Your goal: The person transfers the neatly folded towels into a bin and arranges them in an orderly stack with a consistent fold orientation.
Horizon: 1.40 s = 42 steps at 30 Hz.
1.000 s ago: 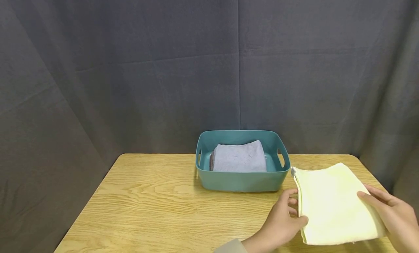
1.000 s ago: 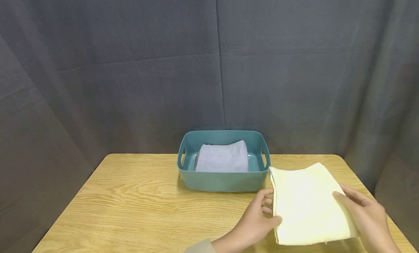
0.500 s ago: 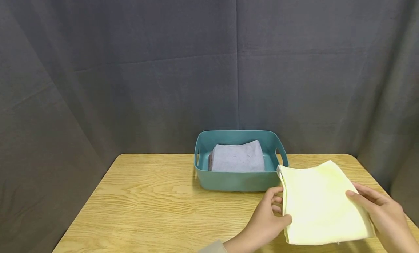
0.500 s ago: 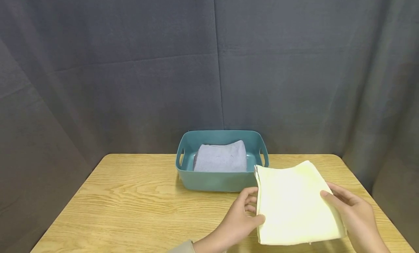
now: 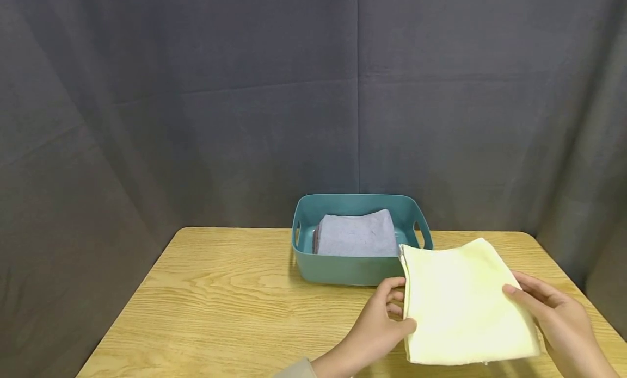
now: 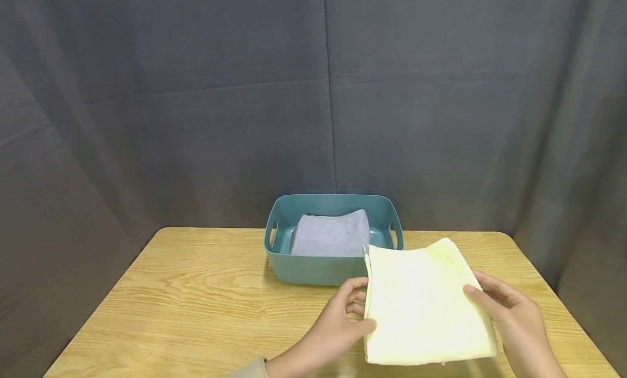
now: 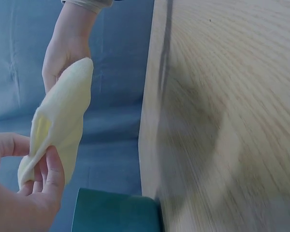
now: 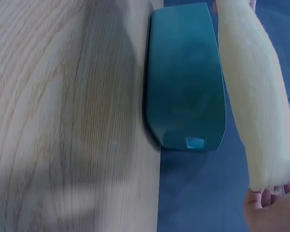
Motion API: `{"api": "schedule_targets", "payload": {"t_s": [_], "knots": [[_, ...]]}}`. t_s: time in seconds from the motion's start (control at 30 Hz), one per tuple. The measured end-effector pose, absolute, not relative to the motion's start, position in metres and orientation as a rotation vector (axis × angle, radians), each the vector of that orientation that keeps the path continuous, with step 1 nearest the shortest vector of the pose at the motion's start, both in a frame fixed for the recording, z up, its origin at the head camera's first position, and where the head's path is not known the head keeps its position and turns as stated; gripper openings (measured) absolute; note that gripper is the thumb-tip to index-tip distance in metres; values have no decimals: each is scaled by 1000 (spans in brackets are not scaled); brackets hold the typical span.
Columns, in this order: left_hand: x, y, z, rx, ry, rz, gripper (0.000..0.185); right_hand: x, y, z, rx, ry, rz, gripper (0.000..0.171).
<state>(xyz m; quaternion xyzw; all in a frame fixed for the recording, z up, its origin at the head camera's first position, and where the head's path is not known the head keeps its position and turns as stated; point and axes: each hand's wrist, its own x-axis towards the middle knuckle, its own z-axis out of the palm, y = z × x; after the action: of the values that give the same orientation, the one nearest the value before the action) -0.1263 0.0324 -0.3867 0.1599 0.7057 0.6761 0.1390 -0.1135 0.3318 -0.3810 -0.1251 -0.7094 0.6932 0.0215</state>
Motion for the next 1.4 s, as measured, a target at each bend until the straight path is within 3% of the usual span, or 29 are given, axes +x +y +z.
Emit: {"api": "schedule_targets", "payload": {"t_s": [0.83,1.4], "knots": [[-129,-25,-380,444,2138,1966,63,-118,277,-371,-152,-2304,2053,32],[-133,-55,-382,450,2197,1909,64,-125,248,-367,-163,-2373,1999,36]]}}
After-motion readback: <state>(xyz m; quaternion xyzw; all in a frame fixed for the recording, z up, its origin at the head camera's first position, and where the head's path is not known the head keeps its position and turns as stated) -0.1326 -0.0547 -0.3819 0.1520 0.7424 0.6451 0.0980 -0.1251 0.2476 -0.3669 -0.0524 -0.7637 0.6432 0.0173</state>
